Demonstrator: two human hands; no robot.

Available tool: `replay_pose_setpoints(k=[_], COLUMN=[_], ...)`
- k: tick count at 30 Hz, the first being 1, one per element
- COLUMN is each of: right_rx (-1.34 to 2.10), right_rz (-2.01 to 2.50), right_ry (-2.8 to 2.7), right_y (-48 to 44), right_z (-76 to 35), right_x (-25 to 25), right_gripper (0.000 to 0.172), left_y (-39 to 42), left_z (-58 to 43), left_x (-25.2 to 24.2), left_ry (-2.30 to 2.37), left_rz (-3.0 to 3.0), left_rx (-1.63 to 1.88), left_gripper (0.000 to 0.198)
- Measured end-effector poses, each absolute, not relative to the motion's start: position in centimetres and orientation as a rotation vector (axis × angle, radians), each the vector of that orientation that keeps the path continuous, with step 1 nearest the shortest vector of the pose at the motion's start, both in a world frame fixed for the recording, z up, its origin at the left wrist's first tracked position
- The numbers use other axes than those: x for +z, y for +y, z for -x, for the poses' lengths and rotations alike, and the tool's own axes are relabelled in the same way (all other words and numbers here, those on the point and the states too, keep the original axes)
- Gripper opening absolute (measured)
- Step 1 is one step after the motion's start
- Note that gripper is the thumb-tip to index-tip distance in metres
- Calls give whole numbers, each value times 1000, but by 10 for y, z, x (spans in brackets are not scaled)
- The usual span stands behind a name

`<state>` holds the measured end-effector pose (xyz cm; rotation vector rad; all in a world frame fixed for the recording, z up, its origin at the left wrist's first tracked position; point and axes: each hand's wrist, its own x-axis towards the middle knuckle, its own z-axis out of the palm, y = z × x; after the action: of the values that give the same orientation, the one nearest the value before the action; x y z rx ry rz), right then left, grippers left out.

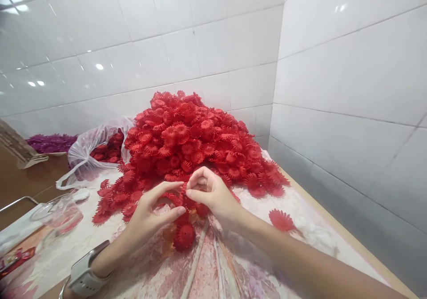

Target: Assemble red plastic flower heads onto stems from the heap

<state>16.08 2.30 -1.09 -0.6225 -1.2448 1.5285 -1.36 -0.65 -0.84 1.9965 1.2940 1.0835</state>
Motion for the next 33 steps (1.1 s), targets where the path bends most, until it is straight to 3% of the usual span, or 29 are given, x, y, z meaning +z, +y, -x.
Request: replay_pose_setpoints(k=[12,16,25,29,33], right_rx=[1112,1018,1100,1082,1154], right_rz=[838,863,678,753,770], right_ry=[-1747,-1862,-1856,-1796,-1711], right_y=[16,15,16,15,15], right_z=[-159,-159,-160,-161,-160], right_x=[-20,-21,-18,-18,-20], right_gripper=[24,24,8,12,13], left_y=[0,-1,-3,-1,2], left_z=[11,10,7,8,11], left_x=[-11,-9,0,-8,-15], left_ry=[1220,1198,1184,1179,1194], left_rz=[-1664,-1511,-1542,-1593,-1593], left_rx=[1161,1166,1001,963,1047], left_gripper=[14,15,22,27,19])
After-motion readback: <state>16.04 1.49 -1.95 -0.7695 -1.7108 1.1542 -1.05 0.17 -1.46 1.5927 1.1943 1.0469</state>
